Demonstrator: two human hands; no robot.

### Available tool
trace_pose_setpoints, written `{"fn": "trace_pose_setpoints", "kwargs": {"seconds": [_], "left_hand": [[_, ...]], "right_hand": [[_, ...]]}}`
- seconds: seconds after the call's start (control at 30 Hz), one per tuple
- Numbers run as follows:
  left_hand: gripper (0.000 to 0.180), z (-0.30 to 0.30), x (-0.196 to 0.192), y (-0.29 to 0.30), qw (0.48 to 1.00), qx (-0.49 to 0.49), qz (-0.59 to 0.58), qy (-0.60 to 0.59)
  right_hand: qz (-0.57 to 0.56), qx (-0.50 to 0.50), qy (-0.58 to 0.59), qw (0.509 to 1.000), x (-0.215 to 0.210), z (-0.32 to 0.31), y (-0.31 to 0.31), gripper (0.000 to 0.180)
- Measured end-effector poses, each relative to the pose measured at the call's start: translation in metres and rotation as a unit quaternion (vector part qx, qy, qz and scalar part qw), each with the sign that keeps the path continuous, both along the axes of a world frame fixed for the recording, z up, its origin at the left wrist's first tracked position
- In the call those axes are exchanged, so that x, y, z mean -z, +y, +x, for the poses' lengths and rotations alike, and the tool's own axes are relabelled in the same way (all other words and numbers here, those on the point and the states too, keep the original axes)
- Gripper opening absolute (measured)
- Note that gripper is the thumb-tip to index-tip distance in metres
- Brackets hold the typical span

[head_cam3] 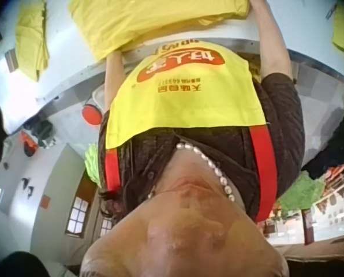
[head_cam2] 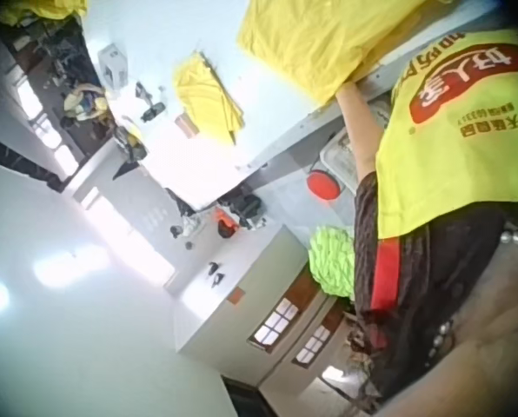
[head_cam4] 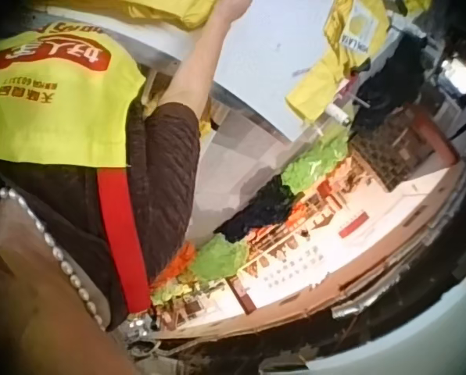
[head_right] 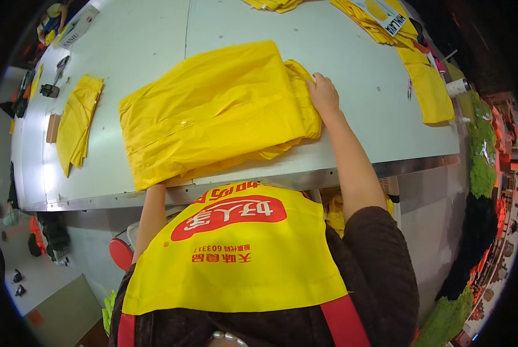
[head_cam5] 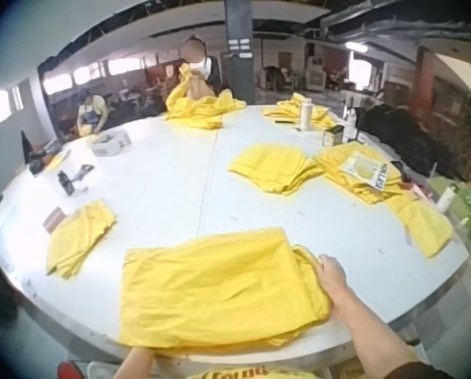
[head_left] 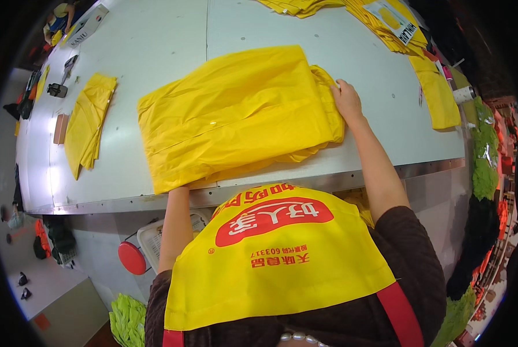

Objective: The person folds a yellow raincoat on a table, aligning edges and smoothing the fabric. They use shears to trim loose threads and then fold the garment into a compact rectangle, placing it with other folded items.

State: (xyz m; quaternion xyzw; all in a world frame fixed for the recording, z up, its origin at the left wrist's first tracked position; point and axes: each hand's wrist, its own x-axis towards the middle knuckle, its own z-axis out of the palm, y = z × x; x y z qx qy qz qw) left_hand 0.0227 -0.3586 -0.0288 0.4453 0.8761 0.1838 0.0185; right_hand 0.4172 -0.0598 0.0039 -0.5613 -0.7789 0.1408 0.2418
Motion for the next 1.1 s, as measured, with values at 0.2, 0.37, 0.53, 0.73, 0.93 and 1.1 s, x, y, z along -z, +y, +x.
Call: {"fn": "trace_pose_setpoints", "kwargs": {"seconds": [0.2, 0.37, 0.53, 0.73, 0.93, 1.1], "left_hand": [[0.040, -0.001, 0.002, -0.001, 1.000, -0.008, 0.002, -0.002], [0.040, -0.001, 0.003, 0.001, 1.000, -0.004, 0.002, -0.002], [0.041, -0.001, 0.003, -0.001, 1.000, -0.004, 0.001, 0.000], [0.041, -0.006, -0.001, 0.000, 1.000, -0.007, 0.002, 0.004], [0.042, 0.002, 0.000, -0.001, 1.000, -0.009, 0.002, -0.002], [0.042, 0.003, 0.003, -0.002, 1.000, -0.010, 0.000, -0.006]], "right_hand": [[0.118, -0.345, -0.062, 0.929, -0.022, 0.037, -0.075, 0.049], [0.098, -0.281, -0.053, 0.953, -0.036, 0.016, -0.123, 0.056], [0.112, -0.276, -0.038, 0.954, -0.012, -0.004, -0.118, 0.044], [-0.090, -0.045, -0.145, 0.984, -0.019, -0.041, -0.098, 0.031], [-0.235, -0.176, 0.201, 0.934, -0.007, 0.007, -0.053, 0.033], [-0.478, -0.034, 0.296, 0.826, -0.064, -0.037, -0.031, 0.036]]}}
